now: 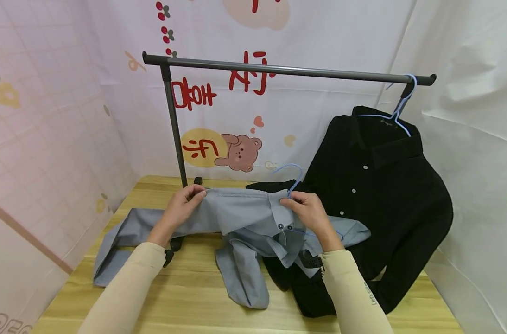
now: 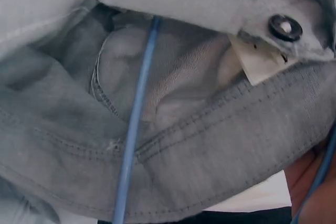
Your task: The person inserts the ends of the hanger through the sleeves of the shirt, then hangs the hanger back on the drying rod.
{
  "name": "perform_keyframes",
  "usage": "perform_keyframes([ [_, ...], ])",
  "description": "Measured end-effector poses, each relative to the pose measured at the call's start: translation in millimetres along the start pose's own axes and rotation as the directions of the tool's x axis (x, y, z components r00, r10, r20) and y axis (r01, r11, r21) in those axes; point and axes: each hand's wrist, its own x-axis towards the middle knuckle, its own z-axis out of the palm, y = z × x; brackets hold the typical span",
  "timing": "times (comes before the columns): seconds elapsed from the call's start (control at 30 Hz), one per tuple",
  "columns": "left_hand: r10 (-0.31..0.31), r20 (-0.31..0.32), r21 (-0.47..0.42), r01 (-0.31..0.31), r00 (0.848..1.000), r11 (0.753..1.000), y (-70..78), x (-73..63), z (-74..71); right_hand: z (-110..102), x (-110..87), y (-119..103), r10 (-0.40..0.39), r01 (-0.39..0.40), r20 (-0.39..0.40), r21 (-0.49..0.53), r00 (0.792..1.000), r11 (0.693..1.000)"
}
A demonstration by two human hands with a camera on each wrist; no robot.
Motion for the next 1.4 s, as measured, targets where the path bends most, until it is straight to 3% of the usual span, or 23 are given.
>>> perform_keyframes([
  [0.13,-0.054,0.020,-0.041,0.055,0.998,0.998,-5.7,-2.0,-10.1,0,1.3,4,0.023,-0.024,-0.097,-0.008,0.995,1.000],
  [0.27,-0.046,0.021,0.103,0.043,0.999,0.994,-7.2,-4.5,-14.4,6,2.0,3,0.027,-0.027,-0.141,0.000,0.990,1.000],
  [0.33,-0.011,0.019,0.274,0.005,1.000,0.962,-6.8,-5.0,-11.1,12,2.2,2,0.018,-0.018,-0.131,0.000,0.991,1.000],
  [0.4,0.039,-0.013,0.419,-0.030,0.999,0.908,-5.4,-5.4,-3.6,18,2.0,-1,0.013,-0.014,-0.107,-0.008,0.994,1.000],
  [0.5,0.153,-0.118,0.522,-0.070,0.981,0.850,2.6,-4.1,13.5,24,2.1,-3,0.018,-0.021,-0.069,-0.041,0.997,0.999],
  [0.57,0.231,-0.162,0.493,-0.124,0.959,0.861,13.8,-2.8,27.3,27,2.7,-5,0.015,-0.018,-0.049,-0.072,0.999,0.997],
  [0.63,0.307,-0.158,0.444,-0.211,0.938,0.871,28.7,-0.8,43.0,29,4.1,-6,0.004,-0.007,-0.030,-0.112,1.000,0.994],
  [0.77,0.414,-0.048,0.336,-0.376,0.909,0.864,56.6,1.0,76.0,33,7.6,-10,-0.034,0.037,0.021,-0.168,0.999,0.985],
  [0.87,0.443,0.021,0.286,-0.430,0.897,0.857,69.0,2.1,95.1,38,9.6,-15,-0.068,0.079,0.062,-0.183,0.996,0.980],
  [0.93,0.421,0.046,0.252,-0.418,0.906,0.873,73.3,2.7,102.6,41,10.1,-16,-0.082,0.094,0.072,-0.187,0.994,0.978],
  [1.1,0.292,0.113,0.191,-0.309,0.950,0.932,72.8,2.9,105.5,48,8.2,-10,-0.087,0.100,0.070,-0.206,0.994,0.974],
  [1.27,0.224,0.184,0.188,-0.258,0.957,0.948,63.6,1.1,99.2,54,5.0,-7,-0.081,0.093,0.067,-0.207,0.994,0.974],
  [1.4,0.212,0.143,0.120,-0.229,0.967,0.966,53.3,0.7,92.2,54,1.6,-9,-0.047,0.046,0.002,-0.257,0.999,0.965],
])
